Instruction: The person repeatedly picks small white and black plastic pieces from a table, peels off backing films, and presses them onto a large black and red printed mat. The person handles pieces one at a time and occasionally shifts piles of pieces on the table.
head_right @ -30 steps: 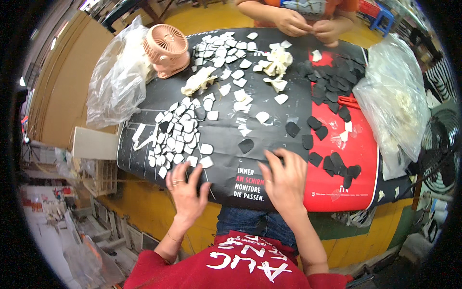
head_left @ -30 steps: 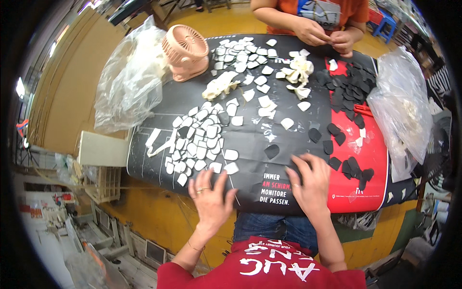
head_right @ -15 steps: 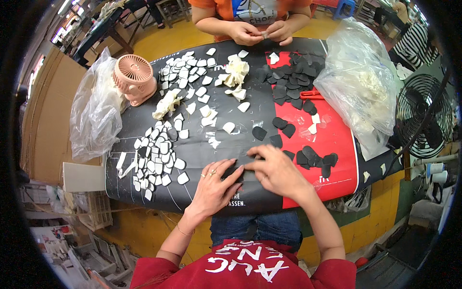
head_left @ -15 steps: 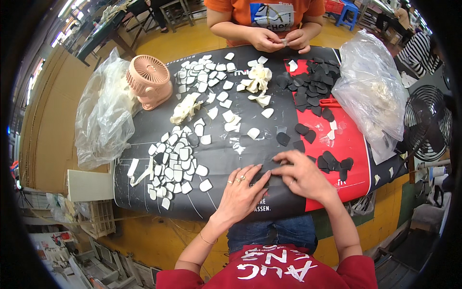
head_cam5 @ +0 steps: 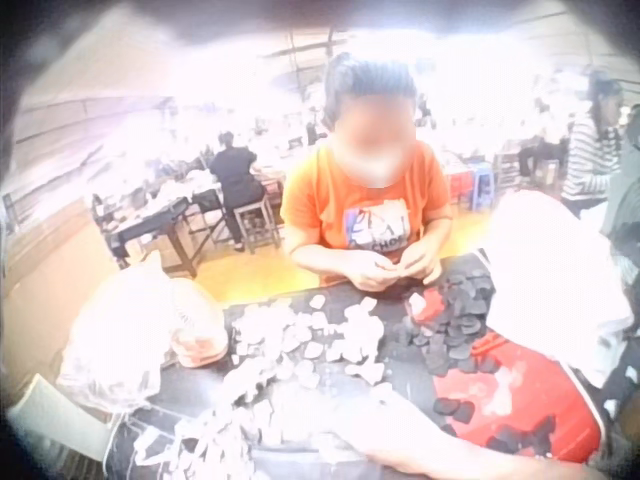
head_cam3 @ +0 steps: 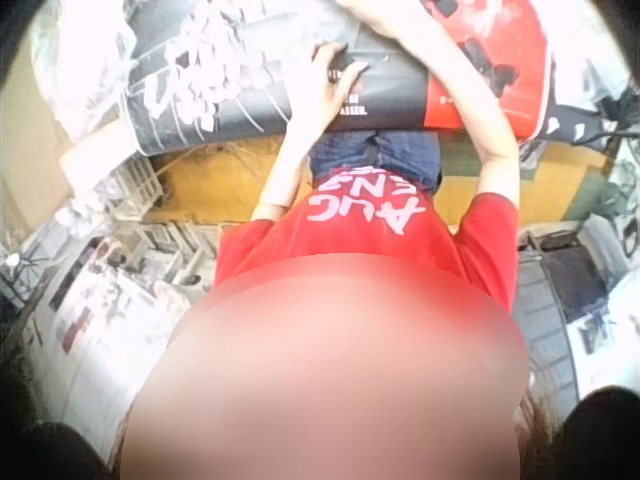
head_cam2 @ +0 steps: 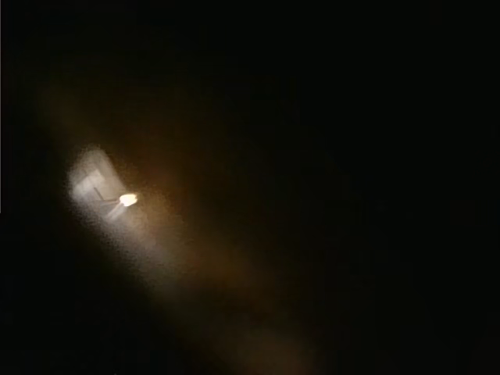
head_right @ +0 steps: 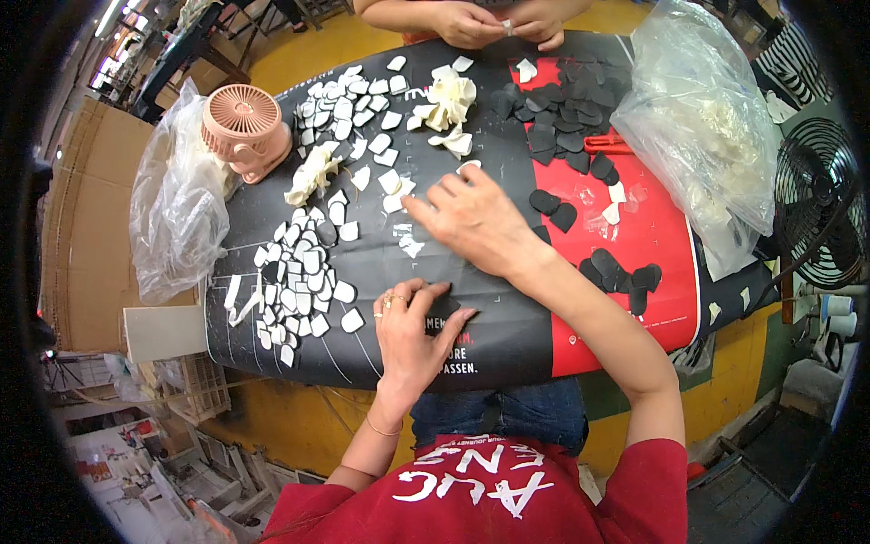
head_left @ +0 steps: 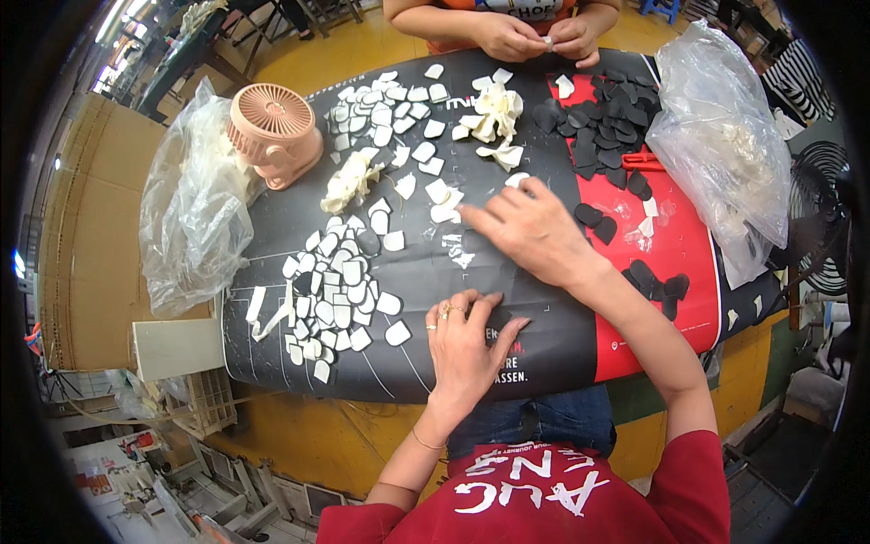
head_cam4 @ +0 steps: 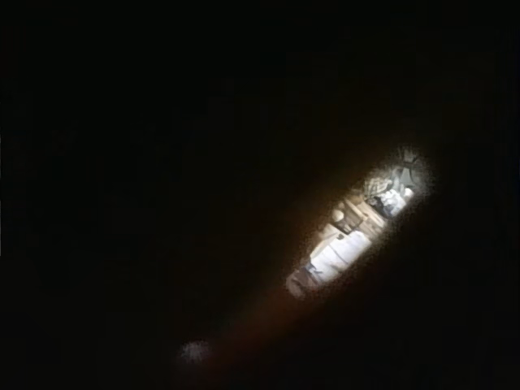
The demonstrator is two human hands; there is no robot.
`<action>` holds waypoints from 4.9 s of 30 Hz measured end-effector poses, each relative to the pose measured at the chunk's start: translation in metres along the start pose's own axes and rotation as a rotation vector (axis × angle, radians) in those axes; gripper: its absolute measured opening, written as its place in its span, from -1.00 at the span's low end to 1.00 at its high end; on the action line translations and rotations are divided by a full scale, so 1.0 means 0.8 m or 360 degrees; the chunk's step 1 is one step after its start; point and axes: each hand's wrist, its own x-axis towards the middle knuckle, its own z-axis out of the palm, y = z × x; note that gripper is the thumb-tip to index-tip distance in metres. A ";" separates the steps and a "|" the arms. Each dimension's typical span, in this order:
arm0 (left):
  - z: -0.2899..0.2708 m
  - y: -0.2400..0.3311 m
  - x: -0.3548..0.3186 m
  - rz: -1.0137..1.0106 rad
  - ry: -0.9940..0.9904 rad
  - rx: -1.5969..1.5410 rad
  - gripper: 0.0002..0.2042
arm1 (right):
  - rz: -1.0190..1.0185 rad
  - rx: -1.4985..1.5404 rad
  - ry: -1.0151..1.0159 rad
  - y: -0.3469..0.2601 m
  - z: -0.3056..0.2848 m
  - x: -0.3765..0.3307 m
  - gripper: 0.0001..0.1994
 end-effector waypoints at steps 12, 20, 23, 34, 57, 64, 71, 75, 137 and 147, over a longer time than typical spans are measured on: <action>-0.003 -0.018 -0.005 0.0121 -0.0016 -0.0069 -0.72 | 0.1812 0.2134 0.0586 -0.067 -0.061 -0.135 -0.80; 0.012 0.034 0.000 -0.0001 0.0058 -0.0471 -0.69 | 0.1841 0.2463 0.0726 -0.089 -0.060 -0.159 -0.78; -0.001 0.044 -0.005 -0.0190 -0.0082 -0.0970 -0.72 | 0.1675 0.2614 0.0730 -0.092 -0.057 -0.159 -0.84; -0.014 0.017 -0.012 0.0722 0.0348 -0.0378 -0.64 | 0.0895 0.1479 0.0523 -0.088 -0.077 -0.157 -0.78; 0.006 -0.016 -0.024 0.0398 -0.0107 0.0081 -0.66 | 0.1846 0.1512 -0.0003 -0.099 -0.053 -0.102 -0.86; 0.010 -0.014 -0.027 0.0433 -0.0090 0.0120 -0.62 | 0.1876 0.1313 -0.0054 -0.102 -0.044 -0.099 -0.86; 0.010 -0.014 -0.027 0.0444 -0.0102 0.0147 -0.62 | 0.1913 0.1286 -0.0006 -0.107 -0.041 -0.097 -0.87; 0.010 -0.014 -0.027 0.0443 -0.0101 0.0139 -0.62 | 0.1918 0.1286 -0.0007 -0.107 -0.040 -0.097 -0.88; -0.074 -0.088 -0.052 0.0021 0.0097 0.0526 -0.64 | 0.1287 0.0122 0.0391 -0.054 -0.014 -0.097 -0.70; -0.042 -0.048 -0.051 0.0104 0.0183 0.0117 -0.62 | 0.1112 0.0037 0.0145 -0.134 -0.033 -0.156 -0.65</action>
